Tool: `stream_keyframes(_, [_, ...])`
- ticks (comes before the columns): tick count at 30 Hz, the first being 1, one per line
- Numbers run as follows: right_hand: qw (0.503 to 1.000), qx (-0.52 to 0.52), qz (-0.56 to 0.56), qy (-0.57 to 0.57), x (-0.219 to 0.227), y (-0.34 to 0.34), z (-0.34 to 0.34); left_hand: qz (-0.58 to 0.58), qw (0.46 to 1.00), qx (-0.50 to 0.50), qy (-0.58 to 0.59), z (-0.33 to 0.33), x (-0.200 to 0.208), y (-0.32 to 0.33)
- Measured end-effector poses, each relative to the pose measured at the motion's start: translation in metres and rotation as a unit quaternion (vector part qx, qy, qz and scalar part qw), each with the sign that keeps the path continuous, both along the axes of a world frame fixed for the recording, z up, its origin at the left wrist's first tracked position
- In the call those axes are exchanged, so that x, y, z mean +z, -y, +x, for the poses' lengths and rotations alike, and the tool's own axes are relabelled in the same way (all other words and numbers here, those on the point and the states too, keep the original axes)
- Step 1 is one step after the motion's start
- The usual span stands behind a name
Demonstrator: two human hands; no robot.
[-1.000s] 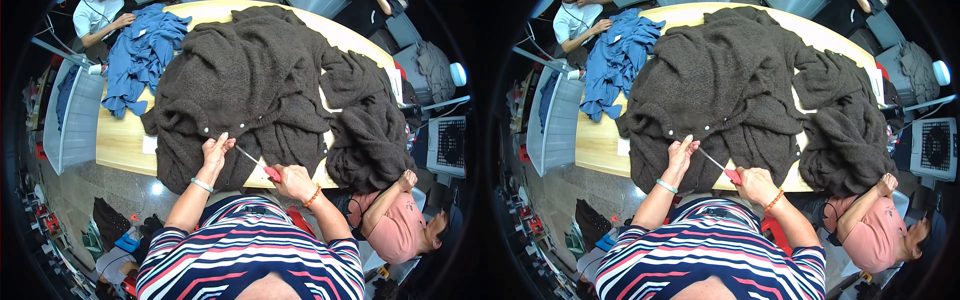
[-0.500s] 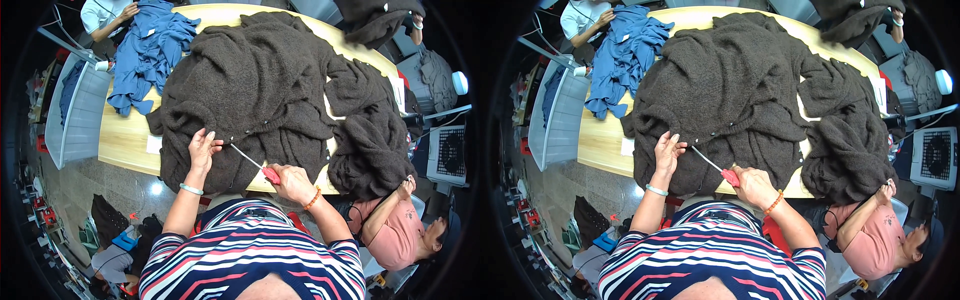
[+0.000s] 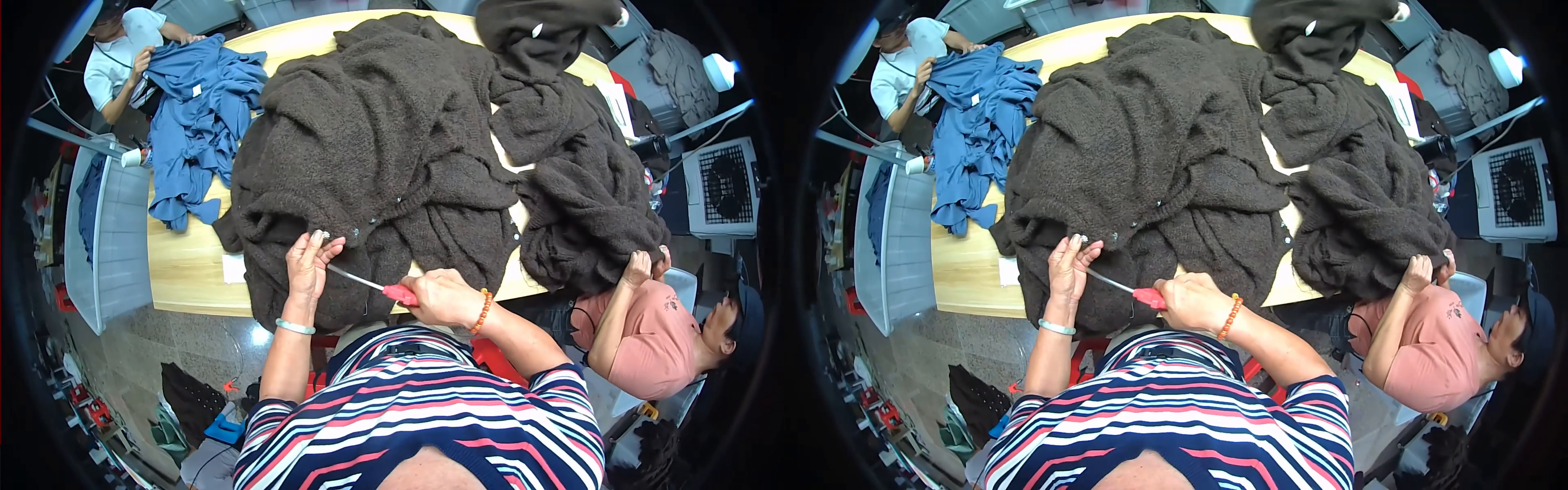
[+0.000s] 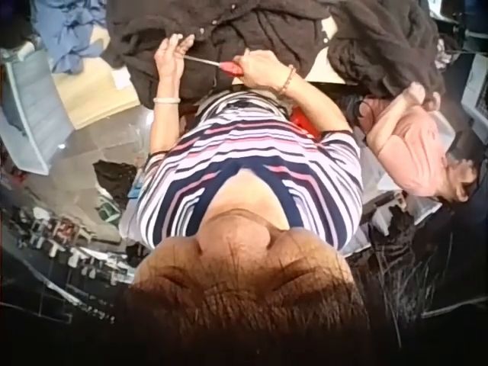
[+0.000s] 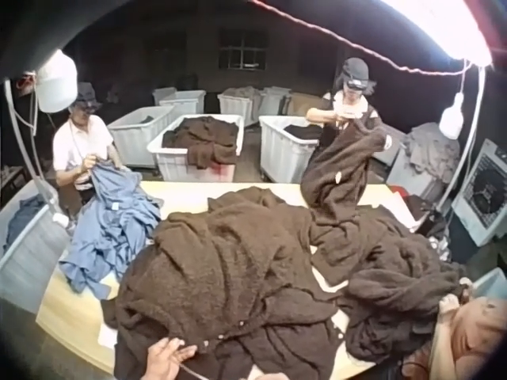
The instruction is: Trimming excess threads from brown knitted garments using scissors.
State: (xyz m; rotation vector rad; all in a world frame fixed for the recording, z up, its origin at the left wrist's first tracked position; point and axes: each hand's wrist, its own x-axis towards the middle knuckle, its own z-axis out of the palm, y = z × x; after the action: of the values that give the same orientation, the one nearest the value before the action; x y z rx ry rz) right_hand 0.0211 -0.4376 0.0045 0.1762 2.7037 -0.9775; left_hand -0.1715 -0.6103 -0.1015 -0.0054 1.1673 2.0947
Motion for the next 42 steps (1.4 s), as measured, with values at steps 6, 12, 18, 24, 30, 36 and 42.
stream_keyframes(6, [0.991,-0.121,0.009,0.063,0.01,-0.023,0.014,-0.047,0.995,0.017,-0.091,-0.025,0.026,-0.02])
stream_keyframes(12, [0.993,-0.116,0.032,0.004,0.004,-0.01,0.014,-0.153,0.987,-0.01,-0.04,-0.019,-0.009,-0.073])
stream_keyframes(18, [0.974,-0.203,0.075,0.072,0.019,-0.024,0.009,-0.247,0.962,-0.024,-0.11,-0.02,-0.01,-0.096])
stream_keyframes(24, [0.986,-0.146,0.031,0.079,0.018,-0.031,0.025,-0.224,0.939,-0.123,-0.23,-0.016,0.004,-0.116])
stream_keyframes(30, [0.974,-0.208,0.053,0.073,-0.005,-0.059,0.028,-0.071,0.881,-0.129,-0.45,-0.079,0.184,-0.124])
stream_keyframes(36, [0.973,-0.221,0.045,0.052,-0.004,-0.057,0.003,-0.104,0.914,0.162,-0.357,-0.227,0.188,-0.092])
stream_keyframes(42, [0.969,-0.23,0.033,0.085,-0.014,-0.059,0.013,-0.39,0.746,-0.123,-0.526,-0.143,0.038,-0.015])
